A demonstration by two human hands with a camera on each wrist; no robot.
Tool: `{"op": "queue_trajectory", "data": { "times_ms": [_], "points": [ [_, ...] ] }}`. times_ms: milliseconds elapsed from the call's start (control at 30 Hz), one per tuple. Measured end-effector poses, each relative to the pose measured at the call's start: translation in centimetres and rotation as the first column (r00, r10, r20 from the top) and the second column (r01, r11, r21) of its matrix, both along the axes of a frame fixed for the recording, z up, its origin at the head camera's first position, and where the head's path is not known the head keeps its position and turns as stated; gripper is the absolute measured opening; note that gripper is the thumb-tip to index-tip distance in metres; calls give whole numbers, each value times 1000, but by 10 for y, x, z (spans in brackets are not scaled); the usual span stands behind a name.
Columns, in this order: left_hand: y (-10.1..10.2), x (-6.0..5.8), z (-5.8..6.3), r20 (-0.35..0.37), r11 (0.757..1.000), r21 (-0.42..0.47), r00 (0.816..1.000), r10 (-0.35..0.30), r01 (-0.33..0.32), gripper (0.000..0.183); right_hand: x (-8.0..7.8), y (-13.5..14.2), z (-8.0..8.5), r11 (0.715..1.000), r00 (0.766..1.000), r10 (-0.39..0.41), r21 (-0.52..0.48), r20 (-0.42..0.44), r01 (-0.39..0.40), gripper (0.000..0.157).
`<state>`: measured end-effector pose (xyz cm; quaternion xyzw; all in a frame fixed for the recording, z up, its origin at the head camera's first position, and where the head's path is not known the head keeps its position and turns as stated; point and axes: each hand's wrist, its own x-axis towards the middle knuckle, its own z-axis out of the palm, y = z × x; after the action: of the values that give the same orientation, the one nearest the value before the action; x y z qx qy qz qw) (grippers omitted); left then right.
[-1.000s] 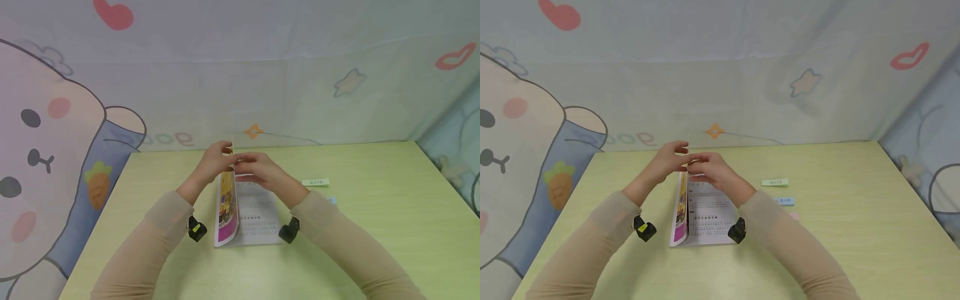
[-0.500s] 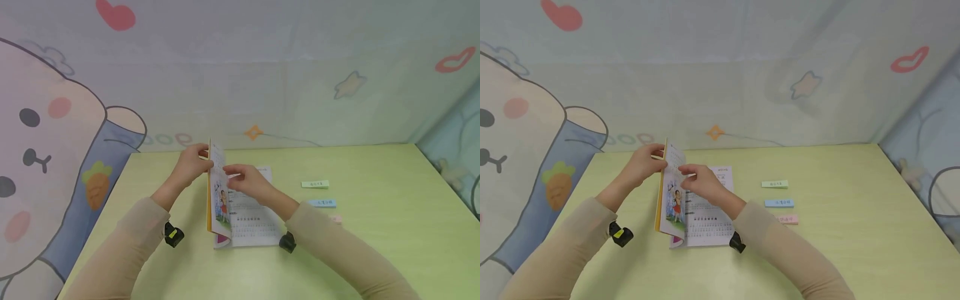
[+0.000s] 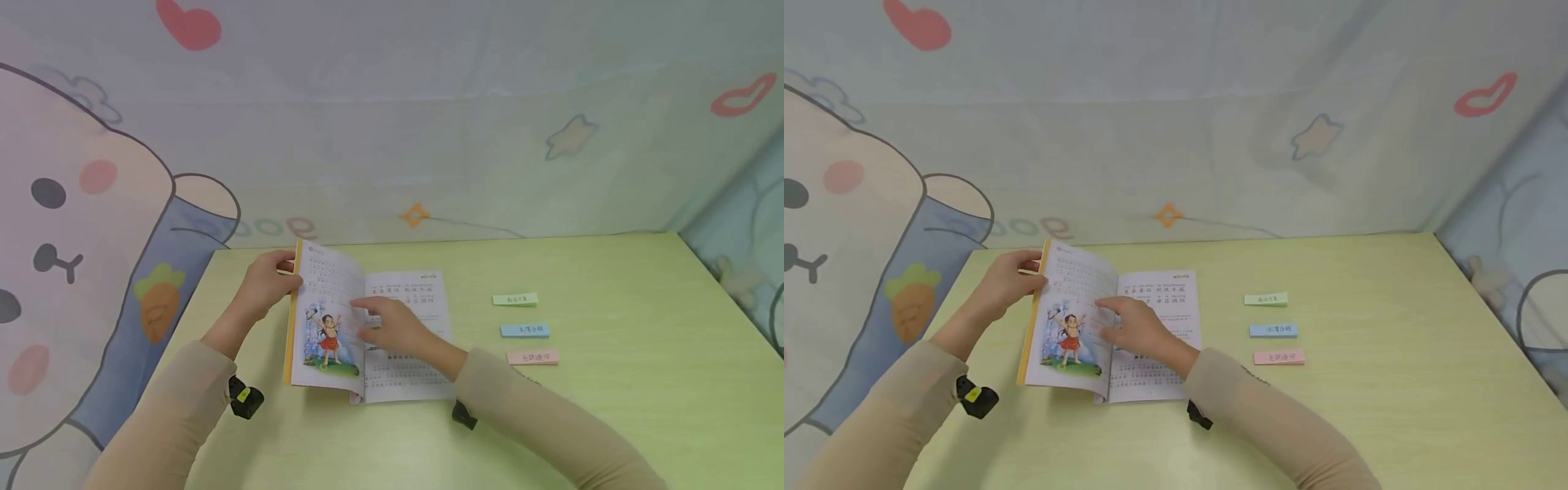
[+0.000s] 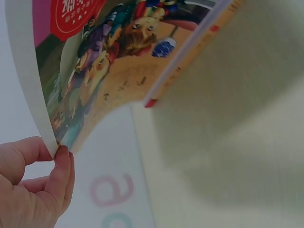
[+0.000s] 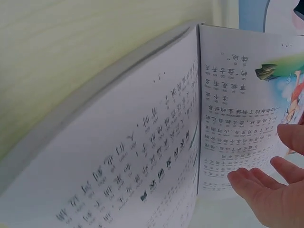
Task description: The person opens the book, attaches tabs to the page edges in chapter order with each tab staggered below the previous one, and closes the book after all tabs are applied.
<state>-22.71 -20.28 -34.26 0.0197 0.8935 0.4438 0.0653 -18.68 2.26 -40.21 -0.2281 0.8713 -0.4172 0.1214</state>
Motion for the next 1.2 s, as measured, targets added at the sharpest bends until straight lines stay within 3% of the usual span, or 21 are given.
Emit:
{"op": "queue_trajectory", "data": {
  "times_ms": [133,367,700,1000,1200],
  "points": [
    [-14,2,-6,25,1000,-8,1000,5,-4,55,4,-4,-4,1000,1000,-10,-4,24,10,50],
    [-33,1,-20,15,999,-41,1000,3,-2,55,10,-13,-15,998,998,57,18,-3,-56,50],
    [-44,-1,-41,36,996,-80,999,38,-35,54,22,-28,-23,949,962,243,234,-121,-210,54],
    [-50,-2,-59,52,991,-122,997,61,-54,54,27,-34,-36,929,936,280,307,-212,-209,50],
    [-53,-1,-70,49,989,-138,997,64,-57,54,31,-36,-38,923,930,290,323,-227,-209,47]
  ]
}}
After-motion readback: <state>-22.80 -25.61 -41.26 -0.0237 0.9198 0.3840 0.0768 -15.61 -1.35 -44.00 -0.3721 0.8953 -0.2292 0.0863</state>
